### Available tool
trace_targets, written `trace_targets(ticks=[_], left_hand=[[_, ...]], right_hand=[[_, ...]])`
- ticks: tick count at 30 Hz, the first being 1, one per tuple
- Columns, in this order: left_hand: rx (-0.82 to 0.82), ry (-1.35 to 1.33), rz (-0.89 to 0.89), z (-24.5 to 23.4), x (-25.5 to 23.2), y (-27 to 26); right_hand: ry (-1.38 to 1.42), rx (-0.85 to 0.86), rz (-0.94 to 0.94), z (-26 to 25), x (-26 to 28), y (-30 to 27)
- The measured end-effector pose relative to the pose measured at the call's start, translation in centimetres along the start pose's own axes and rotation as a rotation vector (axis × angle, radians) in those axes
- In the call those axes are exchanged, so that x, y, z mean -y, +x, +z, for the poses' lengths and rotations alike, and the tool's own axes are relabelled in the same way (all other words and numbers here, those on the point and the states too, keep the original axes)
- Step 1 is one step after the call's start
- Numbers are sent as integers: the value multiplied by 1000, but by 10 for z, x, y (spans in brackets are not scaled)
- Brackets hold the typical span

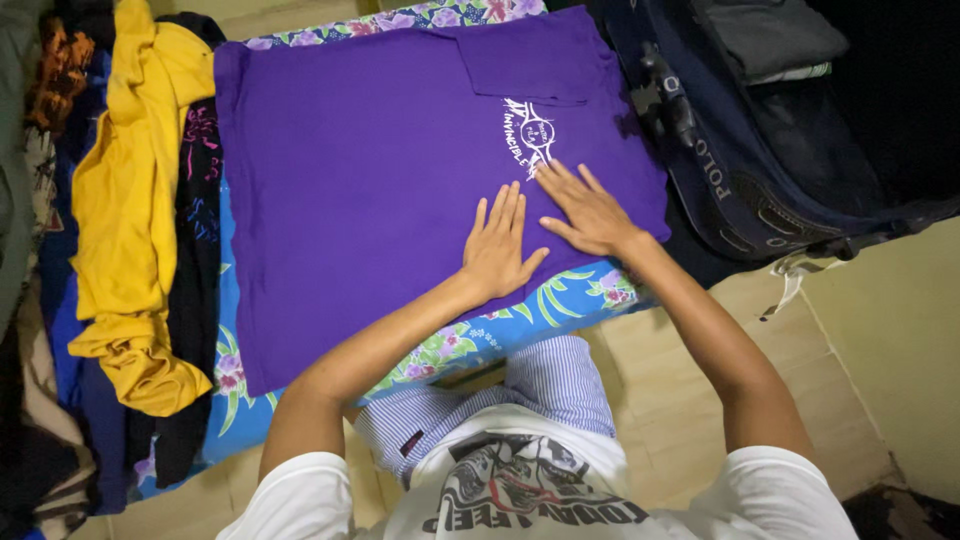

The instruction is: The person folds a shirt on a patterned surface, smoothing the fabric by hand, and places it into a suitcase before beginning to unfold another garment.

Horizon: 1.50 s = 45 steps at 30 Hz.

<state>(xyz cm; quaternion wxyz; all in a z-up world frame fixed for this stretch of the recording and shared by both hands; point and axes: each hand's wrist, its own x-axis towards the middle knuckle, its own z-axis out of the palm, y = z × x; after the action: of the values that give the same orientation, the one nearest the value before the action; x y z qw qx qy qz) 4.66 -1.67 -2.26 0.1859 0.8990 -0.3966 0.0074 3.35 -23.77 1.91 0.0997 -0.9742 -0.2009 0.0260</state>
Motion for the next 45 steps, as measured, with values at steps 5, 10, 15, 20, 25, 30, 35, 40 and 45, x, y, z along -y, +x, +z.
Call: trace_targets(ticks=[5, 10, 15, 20, 25, 30, 35, 40, 45], left_hand=[[1, -2, -13, 3, -1, 3], [16, -8, -20, 0, 0, 2], [10, -5, -20, 0, -1, 2], [-12, 22, -17, 1, -1, 1], [16, 46, -14, -2, -3, 0], [8, 58, -16, 0, -4, -1], [23, 52, -39, -6, -10, -2], [195, 114, -259, -15, -43, 24], [-19, 35, -139, 13, -74, 60]], right_hand=[[-21, -33, 67, -9, -34, -9], [-82, -3, 281, -16, -58, -15], [-118, -115, 243, -6, -37, -14], [25, -108, 58, 5, 12, -24], [49, -53, 65, 1, 13, -47], [-79, -25, 101, -8, -9, -69], [-77, -5, 155, -12, -34, -86], [-31, -38, 150, -3, -44, -86], [58, -92, 137, -1, -49, -87]])
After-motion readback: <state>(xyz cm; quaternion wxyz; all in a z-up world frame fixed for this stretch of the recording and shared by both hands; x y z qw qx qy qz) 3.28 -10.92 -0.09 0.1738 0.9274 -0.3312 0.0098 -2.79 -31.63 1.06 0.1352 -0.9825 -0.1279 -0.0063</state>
